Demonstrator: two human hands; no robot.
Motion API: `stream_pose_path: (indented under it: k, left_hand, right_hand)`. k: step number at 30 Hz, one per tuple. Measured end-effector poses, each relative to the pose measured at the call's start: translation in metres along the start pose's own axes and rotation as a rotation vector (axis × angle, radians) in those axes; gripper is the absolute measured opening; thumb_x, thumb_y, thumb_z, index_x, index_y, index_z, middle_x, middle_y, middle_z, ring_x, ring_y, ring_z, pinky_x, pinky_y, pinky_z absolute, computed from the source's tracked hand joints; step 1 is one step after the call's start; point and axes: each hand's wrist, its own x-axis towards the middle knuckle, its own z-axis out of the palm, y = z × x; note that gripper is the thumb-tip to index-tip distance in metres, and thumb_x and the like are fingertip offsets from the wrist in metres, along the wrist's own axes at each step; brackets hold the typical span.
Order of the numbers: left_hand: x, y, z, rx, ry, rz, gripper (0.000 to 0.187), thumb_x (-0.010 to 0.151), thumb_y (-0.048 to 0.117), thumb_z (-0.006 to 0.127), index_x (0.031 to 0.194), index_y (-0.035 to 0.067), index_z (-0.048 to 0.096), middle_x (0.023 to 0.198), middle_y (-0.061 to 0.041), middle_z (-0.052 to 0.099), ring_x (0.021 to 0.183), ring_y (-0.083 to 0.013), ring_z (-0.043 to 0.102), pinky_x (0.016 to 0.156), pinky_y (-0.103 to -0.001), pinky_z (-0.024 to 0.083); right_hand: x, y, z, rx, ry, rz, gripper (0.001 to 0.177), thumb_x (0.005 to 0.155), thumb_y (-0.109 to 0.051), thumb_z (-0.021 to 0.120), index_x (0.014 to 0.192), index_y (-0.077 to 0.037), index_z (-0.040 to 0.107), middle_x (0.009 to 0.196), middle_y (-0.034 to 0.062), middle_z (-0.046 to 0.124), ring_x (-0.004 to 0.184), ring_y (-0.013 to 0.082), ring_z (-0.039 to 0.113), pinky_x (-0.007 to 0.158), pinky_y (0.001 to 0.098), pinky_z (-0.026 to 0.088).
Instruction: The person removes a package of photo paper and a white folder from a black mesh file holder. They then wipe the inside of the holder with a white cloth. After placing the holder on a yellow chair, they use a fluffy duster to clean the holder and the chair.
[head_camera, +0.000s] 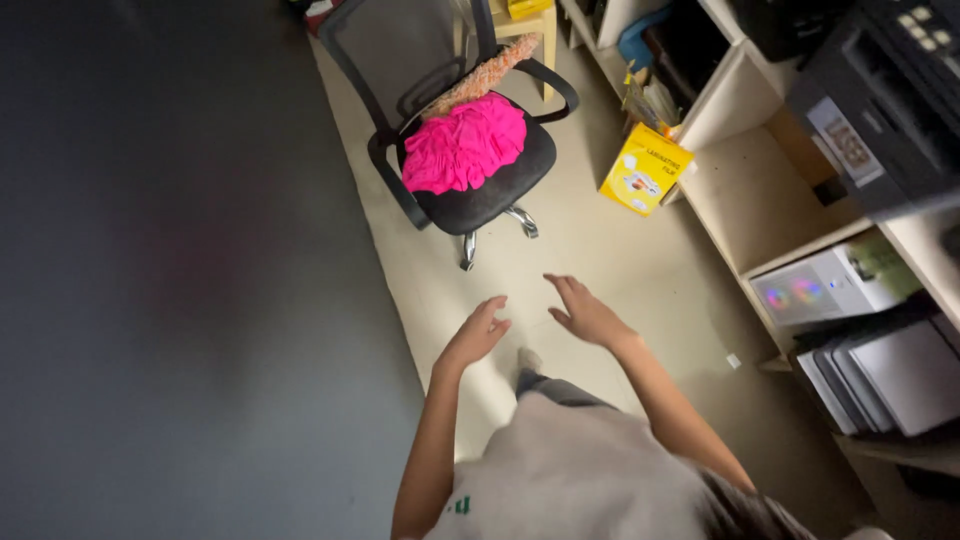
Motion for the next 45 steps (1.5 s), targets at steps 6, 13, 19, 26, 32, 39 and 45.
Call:
stream_pose_path:
  k: [6, 13, 19, 26, 32, 39, 45]
  left_hand:
    - [0.136, -0.005, -0.054, 0.012, -0.026, 0.031, 0.052, 0.101, 0.022, 0.062, 0.146, 0.005, 0.045, 0.141, -0.017, 0.058, 0.102, -0.0255, 0.07, 0.094, -0.037, 0.053]
    - [0.299, -0.035, -0.105, -0.034, -0.054, 0.076, 0.052, 0.099, 0.022, 0.065, 0.144, 0.001, 0.047, 0.137, -0.018, 0.061, 0.105, -0.0235, 0.069, 0.094, -0.036, 0.053]
    - [0.459, -0.088, -0.14, -0.085, -0.125, 0.222, 0.05, 0.101, 0.02, 0.065, 0.143, -0.002, 0.049, 0.138, -0.02, 0.061, 0.115, -0.0253, 0.064, 0.099, -0.037, 0.051]
    - [0.637, -0.103, -0.184, 0.183, -0.087, 0.347, 0.046, 0.096, 0.023, 0.069, 0.135, 0.002, 0.057, 0.137, -0.024, 0.059, 0.132, -0.0379, 0.055, 0.112, -0.044, 0.044]
    - [0.753, -0.13, -0.171, 0.422, -0.152, 0.372, 0.049, 0.087, 0.025, 0.077, 0.131, 0.009, 0.062, 0.146, -0.036, 0.039, 0.139, -0.0513, 0.042, 0.116, -0.048, 0.038]
    - [0.816, -0.123, -0.164, 0.355, -0.382, 0.108, 0.054, 0.082, 0.023, 0.072, 0.135, 0.019, 0.06, 0.167, -0.04, 0.002, 0.139, -0.0481, 0.045, 0.109, -0.045, 0.047]
    - [0.844, -0.148, -0.148, 0.672, -0.339, 0.187, 0.048, 0.086, 0.028, 0.081, 0.132, 0.026, 0.067, 0.157, -0.039, 0.01, 0.151, -0.0525, 0.018, 0.121, -0.055, 0.026]
  right_hand:
    - [0.134, 0.042, -0.035, 0.005, -0.034, 0.03, 0.063, 0.093, -0.02, 0.066, 0.149, -0.007, 0.039, 0.141, 0.0217, 0.05, 0.129, 0.0413, 0.051, 0.104, 0.0469, 0.046]
    - [0.268, 0.095, -0.068, 0.048, -0.03, 0.02, 0.062, 0.093, -0.019, 0.067, 0.148, -0.007, 0.04, 0.141, 0.022, 0.051, 0.129, 0.0416, 0.052, 0.105, 0.0461, 0.047]
    - [0.371, 0.163, -0.082, 0.12, 0.01, 0.064, 0.064, 0.093, -0.018, 0.067, 0.149, -0.006, 0.038, 0.141, 0.0233, 0.05, 0.131, 0.0423, 0.05, 0.108, 0.0467, 0.044]
    - [0.487, 0.234, -0.086, 0.189, 0.069, 0.167, 0.067, 0.09, -0.02, 0.07, 0.148, -0.006, 0.039, 0.146, 0.0241, 0.048, 0.13, 0.041, 0.052, 0.108, 0.0449, 0.045]
    - [0.547, 0.273, -0.076, 0.235, 0.083, 0.275, 0.066, 0.091, -0.021, 0.071, 0.147, -0.003, 0.042, 0.144, 0.0235, 0.05, 0.13, 0.0386, 0.055, 0.109, 0.0432, 0.046]
    - [0.567, 0.286, -0.079, 0.254, 0.121, 0.322, 0.065, 0.092, -0.021, 0.069, 0.148, -0.002, 0.042, 0.145, 0.0235, 0.049, 0.129, 0.0373, 0.055, 0.108, 0.0431, 0.045]
    - [0.58, 0.301, -0.064, 0.359, 0.104, 0.452, 0.064, 0.093, -0.021, 0.067, 0.15, -0.004, 0.041, 0.145, 0.021, 0.05, 0.124, 0.0332, 0.06, 0.104, 0.0413, 0.05]
